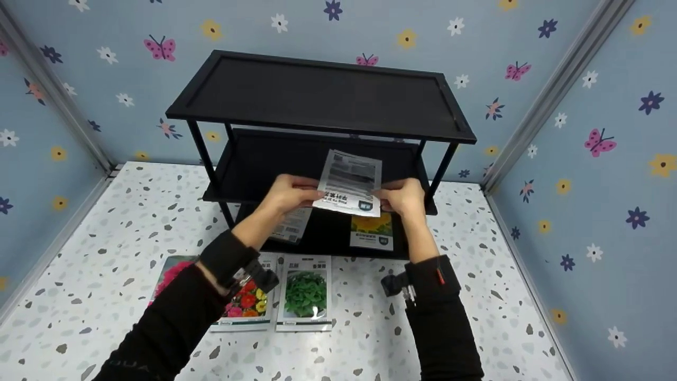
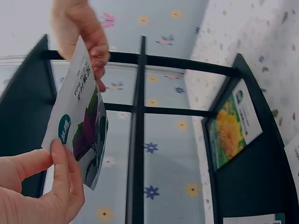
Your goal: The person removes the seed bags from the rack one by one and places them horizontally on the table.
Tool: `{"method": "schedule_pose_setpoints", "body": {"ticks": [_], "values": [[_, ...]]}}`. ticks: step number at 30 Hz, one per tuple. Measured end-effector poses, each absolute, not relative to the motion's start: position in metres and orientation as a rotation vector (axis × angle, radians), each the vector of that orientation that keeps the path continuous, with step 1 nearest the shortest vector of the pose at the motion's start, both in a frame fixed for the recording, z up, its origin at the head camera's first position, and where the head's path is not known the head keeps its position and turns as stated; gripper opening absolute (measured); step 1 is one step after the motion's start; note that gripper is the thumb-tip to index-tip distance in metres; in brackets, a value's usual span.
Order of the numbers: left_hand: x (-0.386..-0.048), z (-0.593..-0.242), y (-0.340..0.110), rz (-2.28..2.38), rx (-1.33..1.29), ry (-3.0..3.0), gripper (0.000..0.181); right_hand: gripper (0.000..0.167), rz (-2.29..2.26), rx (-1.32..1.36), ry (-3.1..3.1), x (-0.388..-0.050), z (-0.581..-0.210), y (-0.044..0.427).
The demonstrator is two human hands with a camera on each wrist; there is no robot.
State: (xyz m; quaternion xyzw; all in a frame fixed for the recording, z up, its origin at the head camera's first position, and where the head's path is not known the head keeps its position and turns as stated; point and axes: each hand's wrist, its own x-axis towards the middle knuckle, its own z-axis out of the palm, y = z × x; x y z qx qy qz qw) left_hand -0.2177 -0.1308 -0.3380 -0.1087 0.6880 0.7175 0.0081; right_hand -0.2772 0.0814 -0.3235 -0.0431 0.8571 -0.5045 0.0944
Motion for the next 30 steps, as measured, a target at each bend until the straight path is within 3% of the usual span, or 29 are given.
{"method": "schedule_pose_setpoints", "body": {"ticks": [7, 14, 19, 22, 23, 26, 29, 30], "values": [[-0.191, -0.344, -0.139, 2.387, -0.265, 1.949, 0.032, 0.049, -1.84, -0.093, 2.195, -0.255, -0.332, 0.085], [-0.16, -0.366, -0.143, 2.451, -0.217, 1.871, 0.028, 0.034, -2.023, -0.146, 2.044, -0.226, -0.354, 0.084], [-0.139, -0.384, -0.144, 2.479, -0.181, 1.839, 0.029, 0.032, -2.057, -0.174, 2.082, -0.204, -0.369, 0.083], [-0.127, -0.396, -0.142, 2.49, -0.164, 1.821, 0.028, 0.032, -2.042, -0.124, 2.155, -0.195, -0.382, 0.083], [-0.124, -0.4, -0.142, 2.491, -0.157, 1.82, 0.028, 0.031, -2.061, -0.19, 2.159, -0.207, -0.412, 0.094], [-0.114, -0.412, -0.14, 2.496, -0.153, 1.813, 0.028, 0.027, -2.07, -0.161, 2.2, -0.198, -0.424, 0.094], [-0.105, -0.424, -0.141, 2.5, -0.161, 1.799, 0.028, 0.024, -2.096, -0.193, 2.176, -0.188, -0.431, 0.092], [-0.102, -0.427, -0.142, 2.501, -0.168, 1.798, 0.028, 0.024, -2.075, -0.12, 2.189, -0.169, -0.408, 0.08]]}}
